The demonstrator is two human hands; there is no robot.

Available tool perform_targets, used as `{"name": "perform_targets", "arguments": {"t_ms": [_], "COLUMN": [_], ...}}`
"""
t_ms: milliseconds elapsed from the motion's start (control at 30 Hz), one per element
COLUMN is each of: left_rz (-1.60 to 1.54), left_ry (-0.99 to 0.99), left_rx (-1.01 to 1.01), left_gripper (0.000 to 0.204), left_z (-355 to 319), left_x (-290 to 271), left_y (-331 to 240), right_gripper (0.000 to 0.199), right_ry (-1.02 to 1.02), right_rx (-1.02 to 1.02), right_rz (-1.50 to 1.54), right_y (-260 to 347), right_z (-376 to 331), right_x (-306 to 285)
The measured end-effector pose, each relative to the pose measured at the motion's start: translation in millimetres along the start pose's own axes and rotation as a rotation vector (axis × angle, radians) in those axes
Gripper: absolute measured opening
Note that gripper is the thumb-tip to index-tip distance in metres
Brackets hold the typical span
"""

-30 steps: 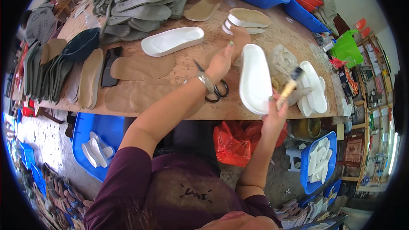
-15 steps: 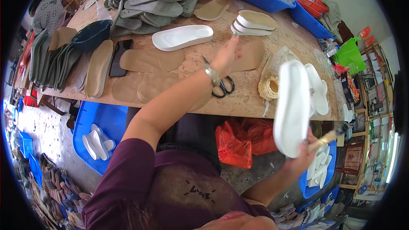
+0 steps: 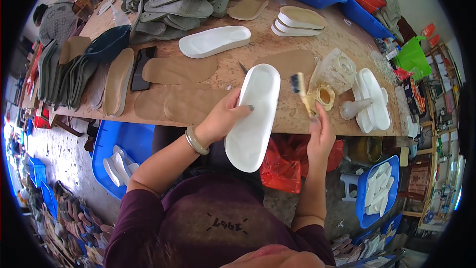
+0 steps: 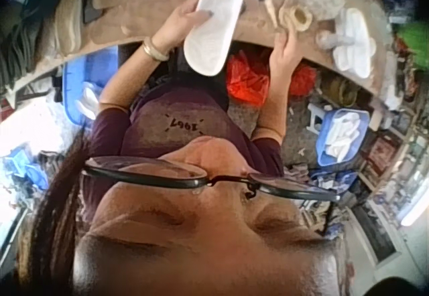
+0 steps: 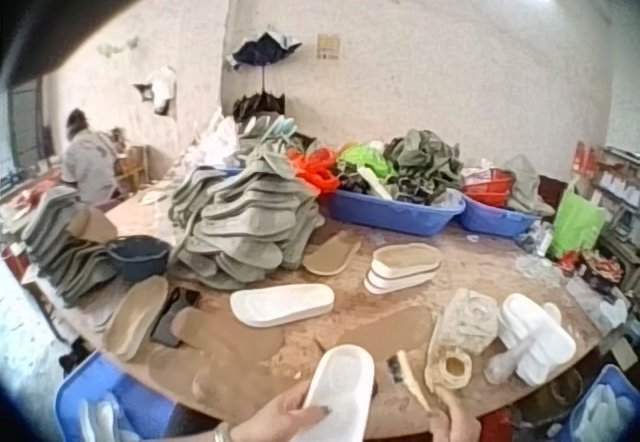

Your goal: Applying glue to the edges and surface of shoe insoles and outsoles using a wooden stick and a brush.

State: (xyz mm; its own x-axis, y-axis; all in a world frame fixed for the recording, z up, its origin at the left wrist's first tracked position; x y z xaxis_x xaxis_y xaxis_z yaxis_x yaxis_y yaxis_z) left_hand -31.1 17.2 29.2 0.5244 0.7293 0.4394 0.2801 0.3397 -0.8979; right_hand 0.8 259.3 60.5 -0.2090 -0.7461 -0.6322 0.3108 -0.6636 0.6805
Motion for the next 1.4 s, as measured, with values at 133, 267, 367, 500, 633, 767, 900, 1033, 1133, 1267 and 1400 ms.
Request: {"name": "perform_targets", "arguments": {"t_ms": [133, 267, 367, 500, 633, 767, 900, 1033, 1133, 1267, 1400], "left_rz": [0.044, 0.109, 0.16, 0.117, 0.052, -0.031, -0.033, -0.054, -0.096, -0.088, -0.08], "left_ry": [-0.05, -0.048, -0.079, -0.111, -0.068, -0.008, 0.082, 0.093, 0.098, 0.122, 0.132], "left_rx": [0.0, 0.007, -0.021, 0.009, -0.014, -0.05, -0.116, -0.131, -0.154, -0.184, -0.198], "left_gripper": [0.038, 0.038, 0.038, 0.038, 0.04, 0.042, 0.044, 0.044, 0.043, 0.042, 0.042], "left_z": [-3, -3, -5, -6, -5, -5, -9, -6, -8, -5, -8], "left_x": [5, 8, 7, 9, 8, 13, 10, 10, 10, 9, 10], "left_y": [1, 7, 11, 6, 8, 0, -3, -8, -7, -3, -3], "right_gripper": [0.029, 0.028, 0.027, 0.026, 0.025, 0.024, 0.02, 0.02, 0.022, 0.02, 0.016], "right_ry": [0.033, 0.044, 0.063, -0.075, -0.108, 0.147, 0.272, 0.157, 0.101, 0.356, 0.341], "right_rx": [-0.282, -0.37, -0.343, -0.312, -0.245, -0.4, -0.528, -0.488, -0.428, -0.577, -0.572], "right_rz": [-0.009, -0.255, -0.385, -0.521, -0.415, -0.319, -0.488, -0.623, -0.508, -0.385, -0.502], "right_y": [51, 61, 66, 60, 61, 77, 77, 75, 72, 95, 93], "right_z": [19, 20, 25, 28, 29, 37, 59, 71, 67, 57, 64], "right_x": [8, 15, 17, 4, -18, -17, -25, -46, -61, -33, -30]}}
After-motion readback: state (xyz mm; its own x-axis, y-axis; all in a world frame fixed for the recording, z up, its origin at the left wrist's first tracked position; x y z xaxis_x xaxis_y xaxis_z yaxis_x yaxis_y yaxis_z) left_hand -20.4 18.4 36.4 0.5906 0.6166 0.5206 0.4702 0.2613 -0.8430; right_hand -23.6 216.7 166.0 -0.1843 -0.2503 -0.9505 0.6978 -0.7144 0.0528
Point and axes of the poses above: each hand's wrist, its own z-axis towards the middle knuckle, its own x-axis out of the palm, y = z × x, the point moved 5 cm from there along z, towards the middle knuckle, and after that the axes turned 14 degrees about y, right-handed, at the moved point
